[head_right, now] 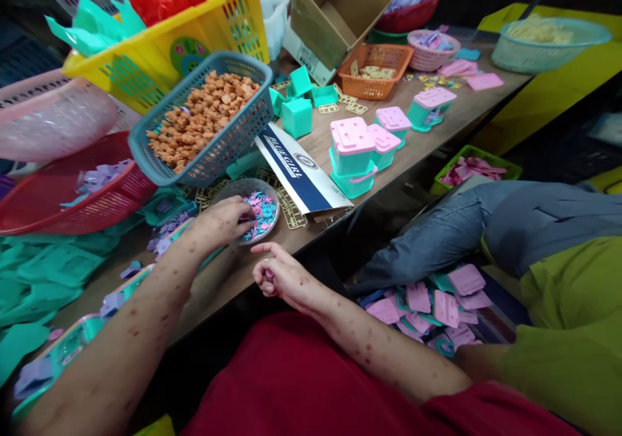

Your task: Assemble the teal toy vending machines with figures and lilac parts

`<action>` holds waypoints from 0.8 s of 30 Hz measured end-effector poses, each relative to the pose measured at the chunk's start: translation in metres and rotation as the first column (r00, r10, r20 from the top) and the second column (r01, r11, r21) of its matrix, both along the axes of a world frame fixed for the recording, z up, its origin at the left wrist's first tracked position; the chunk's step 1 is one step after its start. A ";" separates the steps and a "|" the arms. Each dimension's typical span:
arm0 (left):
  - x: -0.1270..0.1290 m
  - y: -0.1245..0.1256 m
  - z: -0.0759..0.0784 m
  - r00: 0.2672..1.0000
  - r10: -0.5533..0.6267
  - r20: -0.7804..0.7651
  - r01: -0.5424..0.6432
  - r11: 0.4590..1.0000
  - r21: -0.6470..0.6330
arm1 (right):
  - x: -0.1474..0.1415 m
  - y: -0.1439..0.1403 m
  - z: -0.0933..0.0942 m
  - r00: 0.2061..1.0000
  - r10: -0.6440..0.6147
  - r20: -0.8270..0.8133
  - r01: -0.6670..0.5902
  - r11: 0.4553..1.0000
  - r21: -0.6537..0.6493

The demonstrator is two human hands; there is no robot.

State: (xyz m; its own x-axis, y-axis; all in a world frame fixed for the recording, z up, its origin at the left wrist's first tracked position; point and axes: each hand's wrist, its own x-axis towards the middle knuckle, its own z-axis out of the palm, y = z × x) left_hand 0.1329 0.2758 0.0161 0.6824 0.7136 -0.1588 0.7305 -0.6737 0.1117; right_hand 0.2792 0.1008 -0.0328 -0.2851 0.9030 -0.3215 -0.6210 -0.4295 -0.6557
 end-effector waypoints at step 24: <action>0.017 -0.030 0.004 0.994 0.072 -0.083 -0.073 0.997 -0.004 | -0.013 -0.005 -0.010 0.995 0.060 0.078 -0.055 0.996 -0.065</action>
